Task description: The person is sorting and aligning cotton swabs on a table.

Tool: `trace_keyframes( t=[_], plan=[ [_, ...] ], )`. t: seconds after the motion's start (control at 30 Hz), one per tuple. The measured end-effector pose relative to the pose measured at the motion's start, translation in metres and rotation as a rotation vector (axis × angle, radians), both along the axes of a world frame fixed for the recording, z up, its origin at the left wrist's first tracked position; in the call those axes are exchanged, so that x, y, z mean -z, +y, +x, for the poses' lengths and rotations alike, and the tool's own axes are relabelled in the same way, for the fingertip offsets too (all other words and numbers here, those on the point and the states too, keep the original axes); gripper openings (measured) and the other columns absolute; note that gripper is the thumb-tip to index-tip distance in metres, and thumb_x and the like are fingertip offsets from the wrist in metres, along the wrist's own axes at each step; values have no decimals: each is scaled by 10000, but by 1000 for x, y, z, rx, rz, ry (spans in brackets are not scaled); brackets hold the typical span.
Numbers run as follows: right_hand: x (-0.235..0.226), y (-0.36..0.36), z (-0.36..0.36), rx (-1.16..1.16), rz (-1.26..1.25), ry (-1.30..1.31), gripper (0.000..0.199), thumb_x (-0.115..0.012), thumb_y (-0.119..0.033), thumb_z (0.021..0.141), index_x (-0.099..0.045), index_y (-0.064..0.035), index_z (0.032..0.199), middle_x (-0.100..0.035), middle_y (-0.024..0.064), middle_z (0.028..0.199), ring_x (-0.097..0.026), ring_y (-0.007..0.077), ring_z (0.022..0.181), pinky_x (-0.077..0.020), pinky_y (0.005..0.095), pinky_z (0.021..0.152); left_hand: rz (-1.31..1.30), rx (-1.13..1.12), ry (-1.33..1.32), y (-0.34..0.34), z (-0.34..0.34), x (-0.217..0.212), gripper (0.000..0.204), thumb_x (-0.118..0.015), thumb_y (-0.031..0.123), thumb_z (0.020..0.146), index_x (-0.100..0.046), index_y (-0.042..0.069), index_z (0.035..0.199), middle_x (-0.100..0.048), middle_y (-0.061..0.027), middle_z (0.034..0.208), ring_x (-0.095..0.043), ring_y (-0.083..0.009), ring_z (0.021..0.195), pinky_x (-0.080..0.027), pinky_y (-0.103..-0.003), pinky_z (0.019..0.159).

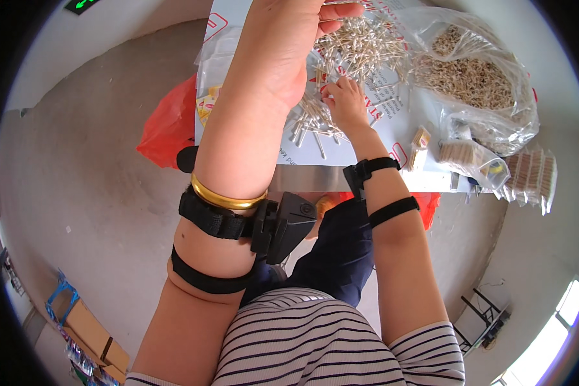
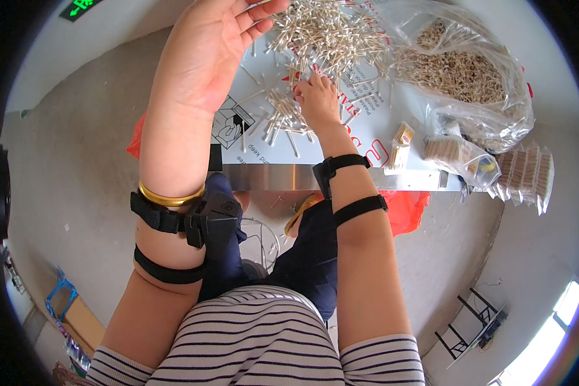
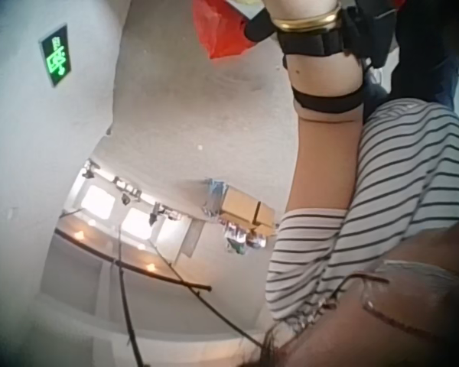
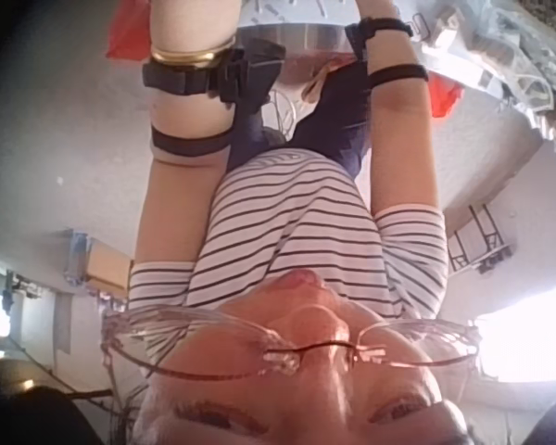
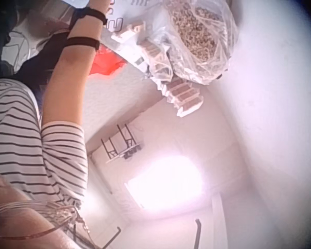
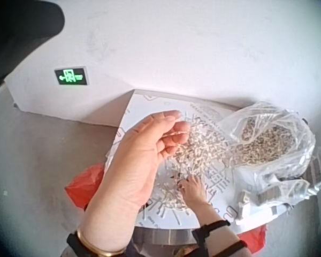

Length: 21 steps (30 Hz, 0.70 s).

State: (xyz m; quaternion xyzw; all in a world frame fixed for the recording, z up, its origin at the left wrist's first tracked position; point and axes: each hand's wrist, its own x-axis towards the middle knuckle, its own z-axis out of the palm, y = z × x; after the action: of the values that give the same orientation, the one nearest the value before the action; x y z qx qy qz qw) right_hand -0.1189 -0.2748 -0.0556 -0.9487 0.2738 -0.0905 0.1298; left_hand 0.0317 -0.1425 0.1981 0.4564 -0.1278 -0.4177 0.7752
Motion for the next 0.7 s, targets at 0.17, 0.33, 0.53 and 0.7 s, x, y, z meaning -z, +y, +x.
trace_keyframes(
  t=[0.17, 0.33, 0.53, 0.7],
  plan=[
    [-1, 1, 0, -97, -62, 109, 81, -685, -121, 894, -710, -130, 971, -611, 70, 1048, -583, 294, 1087, -448, 458, 971, 32, -15, -6, 0, 2, -3, 282, -605, 282, 1067, -696, 45, 1190, -718, -95, 1096, -654, -193, 1075, -479, -336, 999],
    [-21, 25, -30, 37, 161, -105, 92, -668, -139, 948, -693, -93, 1025, -651, 92, 949, -644, 353, 993, -517, 442, 866, 22, -10, 1, 1, 4, 2, 278, -598, 279, 1070, -696, 47, 1189, -720, -94, 1109, -654, -191, 1066, -480, -335, 991],
    [-64, 94, -75, -300, 887, 258, 174, -660, -192, 931, -742, -92, 1049, -712, 152, 998, -694, 359, 928, -550, 455, 819, -10, 1, -2, 6, 6, 4, 288, -592, 267, 1071, -685, 39, 1220, -727, -101, 1137, -661, -197, 1066, -486, -343, 1003],
    [-26, 49, -19, 233, 315, -176, 224, -637, -86, 917, -772, -123, 1092, -679, 193, 1076, -651, 391, 1025, -532, 479, 902, 0, 0, 3, 2, 0, 3, 305, -590, 267, 1071, -679, 29, 1241, -733, -101, 1127, -667, -201, 1081, -489, -351, 1013]
  ],
)
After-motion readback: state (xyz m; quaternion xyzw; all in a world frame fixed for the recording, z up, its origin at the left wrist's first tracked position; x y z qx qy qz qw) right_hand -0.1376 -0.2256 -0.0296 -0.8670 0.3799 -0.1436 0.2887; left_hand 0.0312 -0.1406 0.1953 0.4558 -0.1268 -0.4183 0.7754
